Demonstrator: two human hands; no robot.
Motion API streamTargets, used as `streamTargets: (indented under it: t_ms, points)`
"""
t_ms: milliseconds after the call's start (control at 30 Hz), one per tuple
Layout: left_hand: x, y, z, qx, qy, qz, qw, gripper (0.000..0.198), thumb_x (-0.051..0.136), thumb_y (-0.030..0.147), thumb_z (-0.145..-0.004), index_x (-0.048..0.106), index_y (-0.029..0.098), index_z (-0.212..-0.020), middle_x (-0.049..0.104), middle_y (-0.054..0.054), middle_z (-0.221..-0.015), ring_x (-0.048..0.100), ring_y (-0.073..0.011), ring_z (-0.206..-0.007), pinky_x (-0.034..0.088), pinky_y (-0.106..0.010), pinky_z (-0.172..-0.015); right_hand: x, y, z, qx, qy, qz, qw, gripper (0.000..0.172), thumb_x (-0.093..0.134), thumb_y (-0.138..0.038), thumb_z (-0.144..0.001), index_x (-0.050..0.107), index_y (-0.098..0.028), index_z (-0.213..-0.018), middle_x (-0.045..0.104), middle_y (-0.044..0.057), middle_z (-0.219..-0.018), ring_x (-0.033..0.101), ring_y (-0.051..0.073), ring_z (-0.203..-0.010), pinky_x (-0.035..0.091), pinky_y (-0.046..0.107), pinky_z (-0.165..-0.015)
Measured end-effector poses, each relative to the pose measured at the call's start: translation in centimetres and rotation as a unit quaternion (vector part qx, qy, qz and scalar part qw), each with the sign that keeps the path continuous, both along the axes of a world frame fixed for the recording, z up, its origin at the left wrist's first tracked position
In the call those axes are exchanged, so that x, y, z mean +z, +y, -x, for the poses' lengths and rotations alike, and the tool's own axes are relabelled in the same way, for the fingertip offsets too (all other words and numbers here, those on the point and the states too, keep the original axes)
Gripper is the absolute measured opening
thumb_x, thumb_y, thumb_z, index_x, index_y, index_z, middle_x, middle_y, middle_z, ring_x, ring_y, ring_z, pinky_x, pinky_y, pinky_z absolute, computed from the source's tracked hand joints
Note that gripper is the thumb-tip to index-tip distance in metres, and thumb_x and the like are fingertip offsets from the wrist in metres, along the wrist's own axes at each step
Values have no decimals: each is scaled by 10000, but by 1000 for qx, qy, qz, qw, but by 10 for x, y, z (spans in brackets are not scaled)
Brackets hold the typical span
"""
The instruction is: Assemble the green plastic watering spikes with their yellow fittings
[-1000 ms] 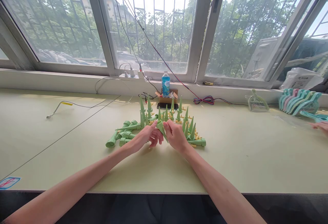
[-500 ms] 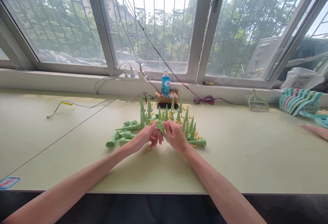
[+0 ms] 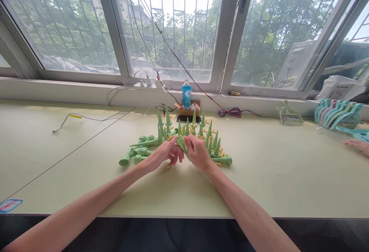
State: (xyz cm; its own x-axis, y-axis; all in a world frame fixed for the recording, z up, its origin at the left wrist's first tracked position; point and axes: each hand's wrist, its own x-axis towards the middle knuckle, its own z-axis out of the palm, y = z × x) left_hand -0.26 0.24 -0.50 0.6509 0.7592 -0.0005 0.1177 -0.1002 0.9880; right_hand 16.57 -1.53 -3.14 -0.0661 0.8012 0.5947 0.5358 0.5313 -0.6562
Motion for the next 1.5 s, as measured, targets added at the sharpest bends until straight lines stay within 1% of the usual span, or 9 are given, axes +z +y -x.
streamTargets:
  t_ms: [267, 500, 767, 1033, 1300, 1333, 1400, 1467, 1500]
  points:
    - [0, 0, 1, -6, 0, 0, 1000, 760, 251, 688, -889, 668, 85, -690, 638, -110, -658, 500, -113, -460, 356, -235, -431, 1, 0, -1, 6, 7, 2, 1000, 436, 318, -475, -986, 355, -206, -645, 444, -40, -525, 375, 93, -478, 302, 240, -505]
    - [0, 0, 1, 5, 0, 2, 1000, 721, 289, 662, -895, 673, 85, -695, 644, -111, -672, 501, -112, -451, 349, -235, -426, 0, 0, 1, -1, 7, 1, 1000, 446, 313, -491, -983, 353, -205, -644, 445, -39, -521, 384, 94, -483, 309, 239, -509]
    - [0, -1, 1, 13, -1, 3, 1000, 719, 297, 666, -889, 683, 85, -713, 658, -119, -700, 501, -113, -460, 372, -234, -432, -1, 1, 1, 6, 14, 3, 1000, 442, 322, -487, -981, 351, -206, -640, 443, -40, -523, 379, 94, -481, 304, 239, -503]
    - [-1, -2, 2, 8, -12, -9, 1000, 693, 307, 630, -904, 701, 77, -765, 667, -129, -755, 508, -110, -480, 380, -225, -440, -2, 1, 1, 15, 24, 9, 1000, 448, 324, -486, -981, 365, -203, -636, 445, -39, -523, 380, 94, -486, 307, 238, -506]
    - [-1, -3, 0, 19, 15, -35, 999, 621, 349, 601, -902, 689, 84, -854, 685, -125, -859, 508, -94, -453, 361, -216, -398, 0, -1, 1, 17, 37, 19, 999, 468, 318, -499, -981, 391, -204, -626, 454, -35, -499, 392, 100, -471, 326, 245, -503]
    - [-2, -3, 0, 21, 18, -44, 999, 598, 365, 592, -901, 686, 88, -869, 684, -115, -844, 507, -93, -450, 364, -216, -398, 0, -1, 1, 16, 40, 18, 999, 471, 320, -500, -980, 392, -205, -620, 455, -34, -494, 395, 101, -467, 331, 246, -503]
    - [-4, -3, 0, 29, 28, -70, 997, 550, 399, 574, -895, 676, 99, -880, 653, -72, -712, 503, -100, -441, 373, -217, -406, 1, -2, 1, 15, 47, 20, 999, 480, 321, -500, -979, 395, -206, -608, 459, -31, -482, 402, 103, -458, 341, 248, -502]
    - [-6, -3, 0, 35, 39, -106, 993, 496, 425, 553, -894, 658, 116, -869, 565, -15, -561, 495, -109, -437, 380, -216, -422, 1, -2, 2, 19, 58, 25, 998, 488, 319, -495, -981, 403, -207, -596, 466, -27, -472, 413, 104, -445, 353, 249, -499]
    - [-7, -3, 1, 37, 41, -127, 990, 464, 434, 538, -895, 645, 127, -859, 528, 3, -530, 493, -109, -441, 379, -213, -430, 2, -2, 3, 22, 64, 28, 997, 492, 319, -492, -981, 408, -207, -590, 467, -26, -467, 418, 104, -437, 358, 249, -494]
